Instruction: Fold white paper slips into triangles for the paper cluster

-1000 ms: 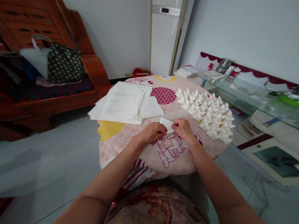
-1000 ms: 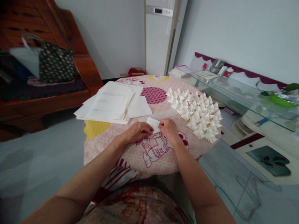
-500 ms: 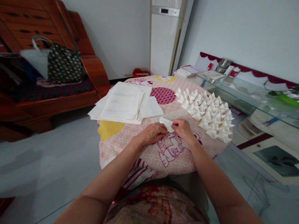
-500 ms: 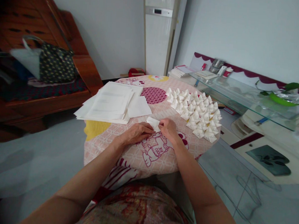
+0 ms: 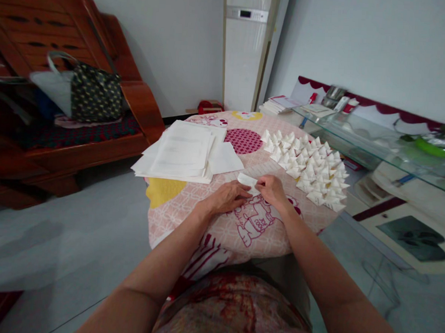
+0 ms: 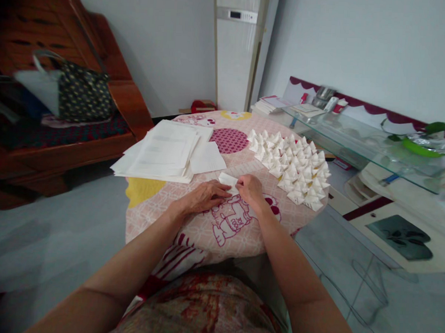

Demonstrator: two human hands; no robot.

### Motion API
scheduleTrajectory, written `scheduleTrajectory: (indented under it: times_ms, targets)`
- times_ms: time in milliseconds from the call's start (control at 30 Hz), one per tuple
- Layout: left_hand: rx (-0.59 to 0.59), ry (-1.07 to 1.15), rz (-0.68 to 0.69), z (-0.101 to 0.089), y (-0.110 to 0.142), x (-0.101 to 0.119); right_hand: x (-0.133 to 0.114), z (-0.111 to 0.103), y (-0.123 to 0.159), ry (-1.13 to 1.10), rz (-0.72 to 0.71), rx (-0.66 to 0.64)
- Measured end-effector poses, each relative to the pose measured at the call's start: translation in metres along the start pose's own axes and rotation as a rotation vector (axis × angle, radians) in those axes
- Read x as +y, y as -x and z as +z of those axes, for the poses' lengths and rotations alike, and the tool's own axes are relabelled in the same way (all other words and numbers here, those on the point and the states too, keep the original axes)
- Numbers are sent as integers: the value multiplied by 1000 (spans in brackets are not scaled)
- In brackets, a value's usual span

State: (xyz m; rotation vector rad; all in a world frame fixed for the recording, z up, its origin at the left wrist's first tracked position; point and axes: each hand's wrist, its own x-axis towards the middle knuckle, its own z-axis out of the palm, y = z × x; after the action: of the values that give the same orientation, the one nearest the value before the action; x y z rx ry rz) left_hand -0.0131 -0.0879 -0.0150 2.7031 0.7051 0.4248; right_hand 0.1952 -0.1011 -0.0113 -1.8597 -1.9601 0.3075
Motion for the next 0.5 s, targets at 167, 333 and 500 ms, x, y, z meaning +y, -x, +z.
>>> scheduleTrajectory:
  times_ms: [167,333,500]
  targets:
    - [-2,-25,29,-1,-1,3,-2,0,0,19,-8,12]
    - [16,-26,14,1,0,5,-3,0,0,28,-1,17]
    - [37,-2,19,3,-1,5,-2,2,0,13,26,19]
